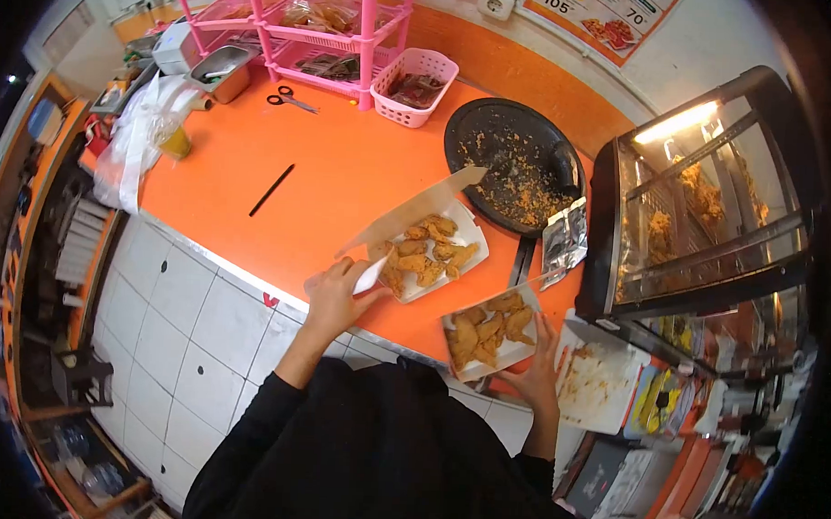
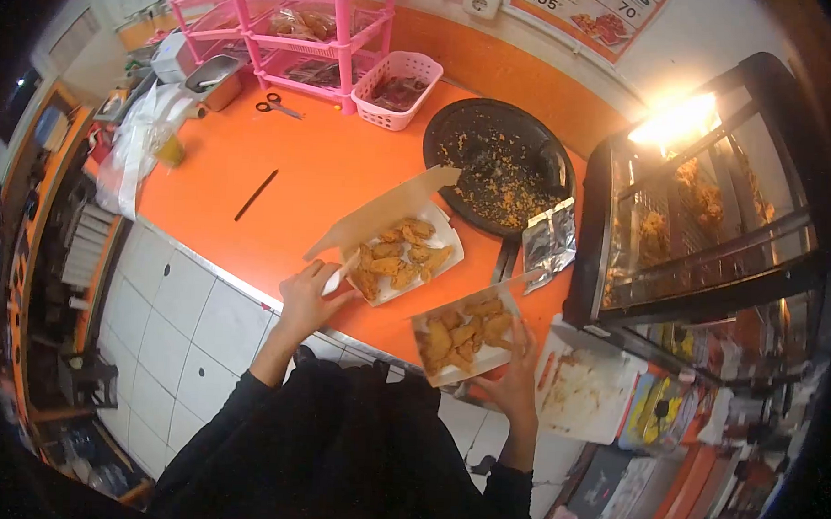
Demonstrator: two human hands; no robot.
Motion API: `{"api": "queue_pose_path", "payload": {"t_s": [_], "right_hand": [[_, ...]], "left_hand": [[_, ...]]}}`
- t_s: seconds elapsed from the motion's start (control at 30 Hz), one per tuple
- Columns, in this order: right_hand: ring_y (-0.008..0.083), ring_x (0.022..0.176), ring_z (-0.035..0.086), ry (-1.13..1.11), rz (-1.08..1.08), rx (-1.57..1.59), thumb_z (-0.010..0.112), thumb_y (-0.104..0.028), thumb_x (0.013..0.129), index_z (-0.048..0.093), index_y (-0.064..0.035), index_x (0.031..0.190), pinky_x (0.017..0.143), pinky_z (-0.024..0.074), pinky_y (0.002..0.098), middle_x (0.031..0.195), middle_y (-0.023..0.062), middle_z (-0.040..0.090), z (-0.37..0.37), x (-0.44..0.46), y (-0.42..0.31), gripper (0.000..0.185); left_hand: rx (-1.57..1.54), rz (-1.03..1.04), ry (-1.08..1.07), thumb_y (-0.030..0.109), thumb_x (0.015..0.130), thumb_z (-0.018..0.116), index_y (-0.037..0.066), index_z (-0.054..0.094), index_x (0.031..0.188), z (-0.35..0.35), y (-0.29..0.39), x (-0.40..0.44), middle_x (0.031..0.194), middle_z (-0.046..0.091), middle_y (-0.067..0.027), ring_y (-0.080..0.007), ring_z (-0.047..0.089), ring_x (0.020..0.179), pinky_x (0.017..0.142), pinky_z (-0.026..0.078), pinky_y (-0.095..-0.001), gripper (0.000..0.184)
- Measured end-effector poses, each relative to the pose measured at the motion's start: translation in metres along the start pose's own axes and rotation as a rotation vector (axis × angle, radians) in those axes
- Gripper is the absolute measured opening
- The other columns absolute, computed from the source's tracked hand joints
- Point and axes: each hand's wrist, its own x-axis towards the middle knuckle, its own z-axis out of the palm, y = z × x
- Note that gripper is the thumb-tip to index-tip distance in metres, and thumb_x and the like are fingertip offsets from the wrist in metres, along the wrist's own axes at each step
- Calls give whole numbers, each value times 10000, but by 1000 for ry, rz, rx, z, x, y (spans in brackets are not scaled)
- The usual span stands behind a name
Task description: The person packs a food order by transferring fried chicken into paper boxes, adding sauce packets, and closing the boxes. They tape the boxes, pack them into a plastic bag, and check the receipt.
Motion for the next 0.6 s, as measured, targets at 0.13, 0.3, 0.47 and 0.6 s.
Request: {"api": "queue_pose_path", "payload": {"t_s": [0.13, 0.3, 0.47, 0.6], "right_hand": [[350, 1335, 310, 138, 39, -275, 864, -145, 607, 332, -112, 1450, 1076, 355, 435, 1485, 184, 233, 14, -18, -55, 997], [266, 1000, 541, 353, -50, 67, 644, -4, 756, 567, -69, 1260, 808, 480, 347, 1150, 163, 558, 30, -29, -173, 514], [276, 636, 624, 210, -123, 13, 601, -46, 809, 660, -70, 1133, 604, 498, 347, 778, 110, 635, 84, 8, -248, 330], [315, 634, 631, 262, -61, -66, 551, -66, 857, 674, -58, 1127, 611, 496, 373, 816, 184, 656, 91, 37, -272, 296]], "left_hand": [[-38, 5, -113, 450, 747, 752, 142, 663, 1072, -35, -57, 15, 887, 612, -48, -235, 637, 779, 632, 455, -368, 457], [-45, 7, -205, 430, 794, 712, 163, 626, 1148, -75, -109, 15, 882, 609, -64, -260, 634, 778, 617, 454, -386, 451], [-349, -79, -122, 310, 828, 731, 129, 584, 1241, -95, -135, -1, 925, 619, -88, -216, 632, 735, 643, 499, -345, 474], [-547, -163, -77, 185, 846, 729, 77, 530, 1328, -121, -153, -25, 1019, 634, -106, -144, 596, 699, 670, 507, -306, 532]]}}
